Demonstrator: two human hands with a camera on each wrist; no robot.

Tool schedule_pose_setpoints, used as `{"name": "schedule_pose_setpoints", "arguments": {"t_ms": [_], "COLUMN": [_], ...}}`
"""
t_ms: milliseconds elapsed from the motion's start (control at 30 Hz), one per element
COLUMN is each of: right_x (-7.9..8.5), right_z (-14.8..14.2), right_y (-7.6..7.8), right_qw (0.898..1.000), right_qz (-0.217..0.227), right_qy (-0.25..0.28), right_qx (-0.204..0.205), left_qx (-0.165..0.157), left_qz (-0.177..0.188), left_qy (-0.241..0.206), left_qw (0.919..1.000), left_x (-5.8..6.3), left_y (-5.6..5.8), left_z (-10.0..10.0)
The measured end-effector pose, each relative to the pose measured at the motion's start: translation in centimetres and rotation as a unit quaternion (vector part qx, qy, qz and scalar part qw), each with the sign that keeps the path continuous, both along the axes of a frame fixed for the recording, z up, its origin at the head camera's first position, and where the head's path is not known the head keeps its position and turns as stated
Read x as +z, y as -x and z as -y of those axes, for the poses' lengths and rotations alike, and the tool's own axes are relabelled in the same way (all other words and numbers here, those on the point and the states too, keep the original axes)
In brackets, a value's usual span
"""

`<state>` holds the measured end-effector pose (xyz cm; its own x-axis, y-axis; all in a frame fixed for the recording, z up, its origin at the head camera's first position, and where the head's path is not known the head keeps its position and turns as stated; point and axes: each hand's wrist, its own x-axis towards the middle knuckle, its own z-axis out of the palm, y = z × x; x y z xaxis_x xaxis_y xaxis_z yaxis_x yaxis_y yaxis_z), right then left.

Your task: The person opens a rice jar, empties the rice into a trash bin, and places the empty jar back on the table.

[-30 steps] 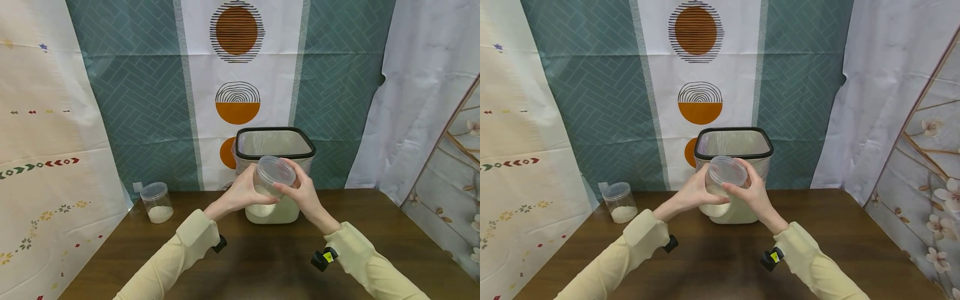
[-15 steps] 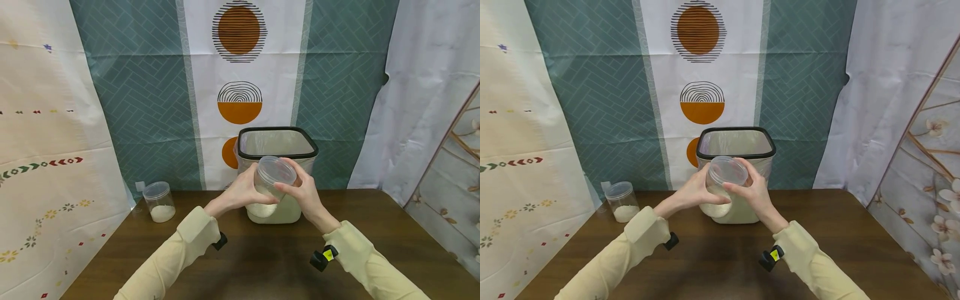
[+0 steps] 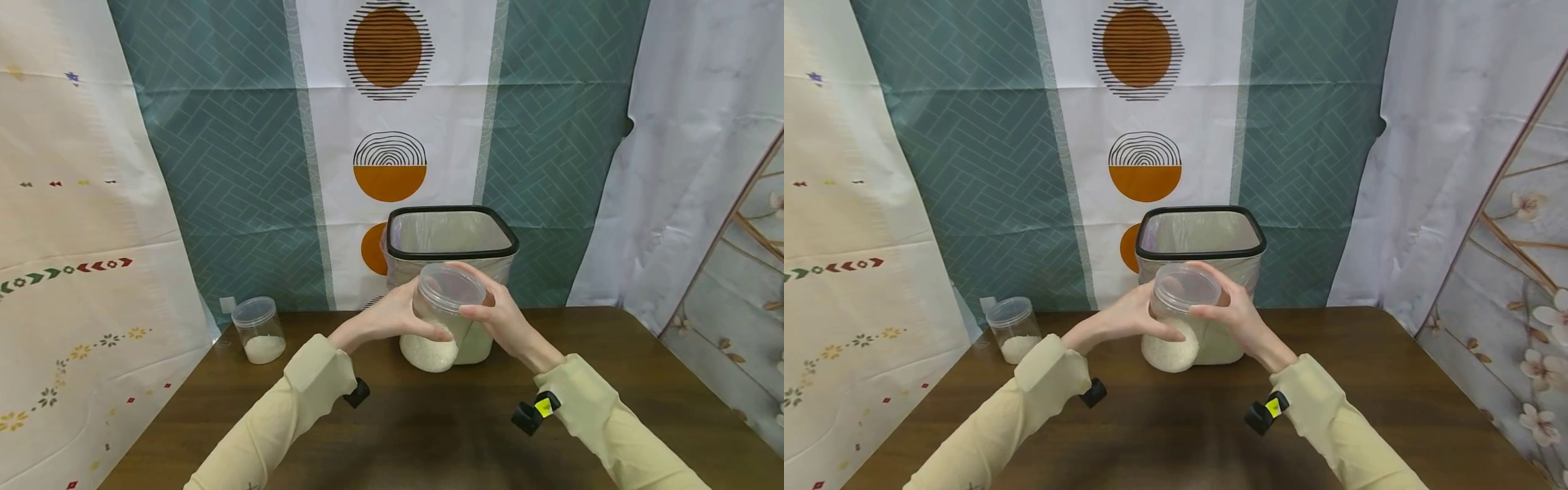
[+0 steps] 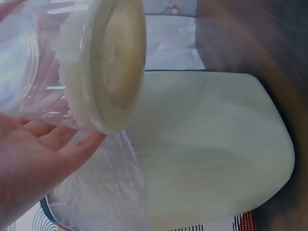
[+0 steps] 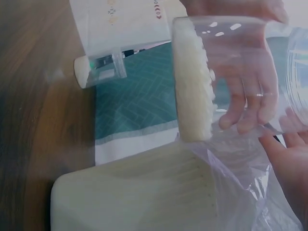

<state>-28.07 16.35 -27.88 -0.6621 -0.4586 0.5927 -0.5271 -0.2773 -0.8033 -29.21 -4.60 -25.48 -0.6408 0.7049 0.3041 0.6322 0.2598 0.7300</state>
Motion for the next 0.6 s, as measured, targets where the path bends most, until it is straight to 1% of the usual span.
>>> {"name": "schedule_pose_setpoints", "arguments": {"t_ms": [100, 200, 300, 367, 467, 600], "right_x": [0.0, 0.2, 0.5, 0.7, 0.9, 1.1], "right_z": [-0.2, -0.3, -0.4, -0.5, -0.7, -1.2], "right_y": [0.2, 0.2, 0.2, 0.2, 0.2, 0.4], "right_qw": [1.0, 0.998, 0.997, 0.996, 0.994, 0.992], "right_qz": [0.0, -0.006, -0.009, -0.009, -0.004, -0.01], "right_qy": [-0.008, -0.014, -0.023, -0.03, -0.048, -0.074], "right_qx": [0.03, 0.057, 0.074, 0.083, 0.095, 0.098], "left_qx": [-0.025, -0.052, -0.072, -0.075, -0.067, -0.038], "left_qz": [0.011, 0.015, 0.015, 0.011, 0.002, -0.019], "left_qy": [0.007, 0.017, 0.022, 0.027, 0.038, 0.053], "left_qw": [0.9996, 0.9984, 0.997, 0.9968, 0.997, 0.9977], "left_x": [0.2, 0.4, 0.6, 0.8, 1.0, 1.3], "left_y": [0.1, 0.1, 0.2, 0.2, 0.3, 0.2], "left_z": [0.2, 0.3, 0.4, 0.4, 0.4, 0.5]}}
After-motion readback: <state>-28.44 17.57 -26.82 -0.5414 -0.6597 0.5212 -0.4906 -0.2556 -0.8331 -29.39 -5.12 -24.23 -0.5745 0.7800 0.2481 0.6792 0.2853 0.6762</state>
